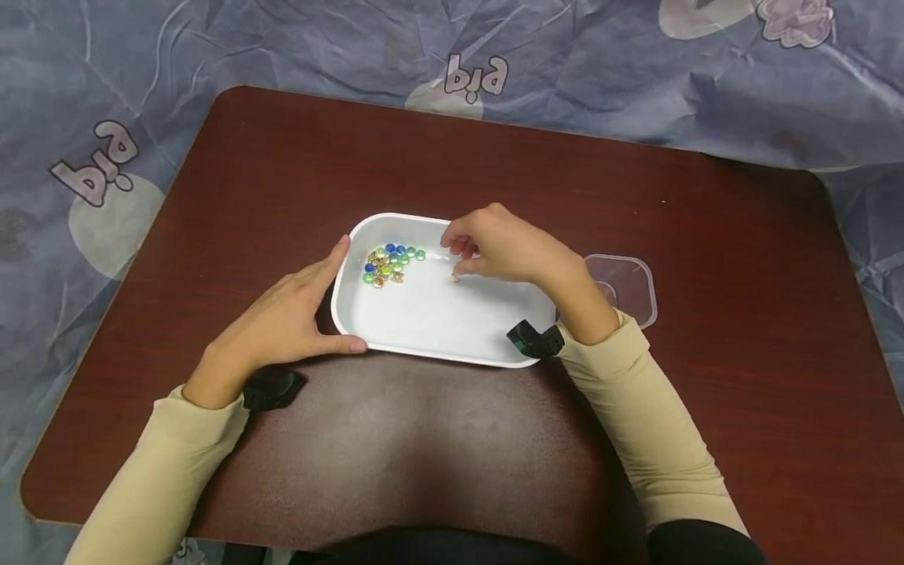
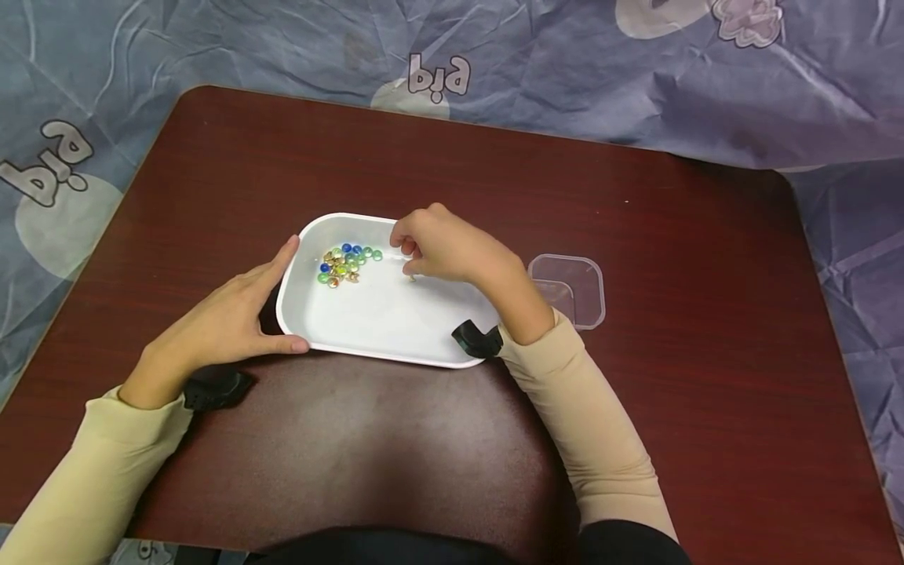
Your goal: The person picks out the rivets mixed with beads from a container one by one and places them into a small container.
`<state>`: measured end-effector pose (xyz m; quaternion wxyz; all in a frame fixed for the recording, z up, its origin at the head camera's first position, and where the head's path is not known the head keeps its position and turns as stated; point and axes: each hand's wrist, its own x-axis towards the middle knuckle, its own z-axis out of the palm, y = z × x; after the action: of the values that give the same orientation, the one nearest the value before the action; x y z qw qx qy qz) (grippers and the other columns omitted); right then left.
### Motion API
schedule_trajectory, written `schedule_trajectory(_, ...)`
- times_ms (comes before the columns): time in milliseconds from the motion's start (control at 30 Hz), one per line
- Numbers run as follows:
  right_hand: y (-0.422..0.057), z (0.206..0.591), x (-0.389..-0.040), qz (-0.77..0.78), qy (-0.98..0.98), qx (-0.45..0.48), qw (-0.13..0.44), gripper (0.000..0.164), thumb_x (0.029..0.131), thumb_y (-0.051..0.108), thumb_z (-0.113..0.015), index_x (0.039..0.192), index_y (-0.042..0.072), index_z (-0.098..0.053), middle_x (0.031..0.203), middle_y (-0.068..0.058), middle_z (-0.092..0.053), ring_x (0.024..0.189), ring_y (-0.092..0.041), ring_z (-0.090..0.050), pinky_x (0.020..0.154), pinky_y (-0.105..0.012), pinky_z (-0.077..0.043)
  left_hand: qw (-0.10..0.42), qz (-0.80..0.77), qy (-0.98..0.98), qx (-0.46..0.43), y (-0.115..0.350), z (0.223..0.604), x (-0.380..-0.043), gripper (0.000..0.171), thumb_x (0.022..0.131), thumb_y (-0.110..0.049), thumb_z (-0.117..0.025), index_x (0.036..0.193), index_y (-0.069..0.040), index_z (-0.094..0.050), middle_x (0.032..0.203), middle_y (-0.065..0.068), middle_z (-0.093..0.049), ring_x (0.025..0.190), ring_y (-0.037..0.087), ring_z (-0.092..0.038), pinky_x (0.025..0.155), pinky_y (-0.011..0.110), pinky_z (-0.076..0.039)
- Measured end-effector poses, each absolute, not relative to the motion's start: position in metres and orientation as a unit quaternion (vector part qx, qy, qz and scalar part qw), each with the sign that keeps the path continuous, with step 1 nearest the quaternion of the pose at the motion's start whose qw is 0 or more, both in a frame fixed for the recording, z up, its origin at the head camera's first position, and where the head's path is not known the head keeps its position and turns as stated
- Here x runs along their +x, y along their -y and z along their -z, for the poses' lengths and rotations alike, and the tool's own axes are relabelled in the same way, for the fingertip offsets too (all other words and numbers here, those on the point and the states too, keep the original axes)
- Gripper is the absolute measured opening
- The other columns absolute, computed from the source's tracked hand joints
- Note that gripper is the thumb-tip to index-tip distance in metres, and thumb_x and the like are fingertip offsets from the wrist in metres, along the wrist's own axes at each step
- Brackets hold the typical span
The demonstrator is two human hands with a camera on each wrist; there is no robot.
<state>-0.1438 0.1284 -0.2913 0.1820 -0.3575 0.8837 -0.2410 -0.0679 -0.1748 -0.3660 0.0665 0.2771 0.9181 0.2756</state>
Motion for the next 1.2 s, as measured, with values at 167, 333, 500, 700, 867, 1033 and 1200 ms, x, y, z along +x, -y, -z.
schedule_trajectory(167, -0.124, 0.301, -0.146, 0.223, -0.885, -0.361, 0.194, 0.021, 0.081, -0.002, -0.077, 0.102, -0.003, -0.071, 0.092, -0.011, -0.069, 0.083, -0.020, -0.066, 0.080, -0.032, -0.052, 0.062, -0.276, -0.917, 0.282, 0.174, 0.367, -0.068, 0.128, 0.072, -0.057, -0.083, 0.160, -0.012, -0.002, 0.158, 0.016, -0.028, 0.140, 0.031, -0.038, 0.108, 0.051, -0.034)
schedule_trajectory(333, -0.122, 0.305, -0.145, 0.199, -0.889, -0.358, 0.202, 0.019, 0.081, -0.003, -0.077, 0.099, -0.003, -0.070, 0.090, -0.009, -0.069, 0.084, -0.021, -0.065, 0.080, -0.033, -0.052, 0.061, -0.274, -0.916, 0.287, 0.172, 0.368, -0.068, 0.128, 0.072, -0.058, -0.082, 0.160, -0.012, -0.001, 0.158, 0.016, -0.028, 0.140, 0.031, -0.037, 0.109, 0.051, -0.034)
schedule_trajectory(500, -0.122, 0.306, -0.144, 0.170, -0.899, -0.351, 0.199, 0.017, 0.080, -0.004, -0.077, 0.095, -0.002, -0.069, 0.085, -0.008, -0.067, 0.080, -0.021, -0.062, 0.076, -0.033, -0.050, 0.067, -0.277, -0.916, 0.282, 0.171, 0.367, -0.069, 0.129, 0.072, -0.058, -0.082, 0.160, -0.016, 0.001, 0.159, 0.015, -0.026, 0.140, 0.031, -0.037, 0.108, 0.051, -0.035)
schedule_trajectory(700, -0.121, 0.309, -0.145, 0.145, -0.907, -0.334, 0.209, 0.015, 0.080, -0.001, -0.078, 0.086, 0.001, -0.065, 0.078, -0.005, -0.060, 0.076, -0.018, -0.054, 0.071, -0.031, -0.045, 0.066, -0.280, -0.915, 0.283, 0.171, 0.367, -0.068, 0.128, 0.072, -0.057, -0.083, 0.160, -0.011, -0.001, 0.159, 0.015, -0.027, 0.140, 0.031, -0.037, 0.109, 0.051, -0.034)
schedule_trajectory(867, -0.118, 0.310, -0.146, 0.130, -0.912, -0.322, 0.218, 0.021, 0.080, -0.001, -0.076, 0.074, 0.004, -0.056, 0.069, -0.002, -0.048, 0.069, -0.016, -0.042, 0.066, -0.030, -0.034, 0.068, -0.280, -0.915, 0.281, 0.172, 0.367, -0.068, 0.128, 0.072, -0.057, -0.083, 0.160, -0.011, -0.001, 0.159, 0.015, -0.027, 0.140, 0.032, -0.037, 0.109, 0.051, -0.034)
schedule_trajectory(1033, -0.116, 0.314, -0.147, 0.109, -0.915, -0.319, 0.223, 0.016, 0.081, 0.001, -0.073, 0.076, 0.005, -0.059, 0.069, -0.001, -0.051, 0.069, -0.016, -0.046, 0.067, -0.030, -0.037, 0.070, -0.280, -0.916, 0.278, 0.173, 0.368, -0.068, 0.128, 0.073, -0.057, -0.082, 0.160, -0.012, 0.000, 0.159, 0.015, -0.027, 0.140, 0.032, -0.038, 0.108, 0.051, -0.034)
schedule_trajectory(1200, -0.115, 0.319, -0.149, 0.107, -0.913, -0.322, 0.228, 0.008, 0.082, 0.001, -0.073, 0.083, 0.006, -0.065, 0.074, -0.002, -0.059, 0.074, -0.018, -0.054, 0.071, -0.031, -0.043, 0.078, -0.281, -0.917, 0.272, 0.174, 0.368, -0.068, 0.127, 0.074, -0.056, -0.082, 0.159, -0.014, 0.002, 0.159, 0.016, -0.027, 0.140, 0.032, -0.038, 0.108, 0.052, -0.034)
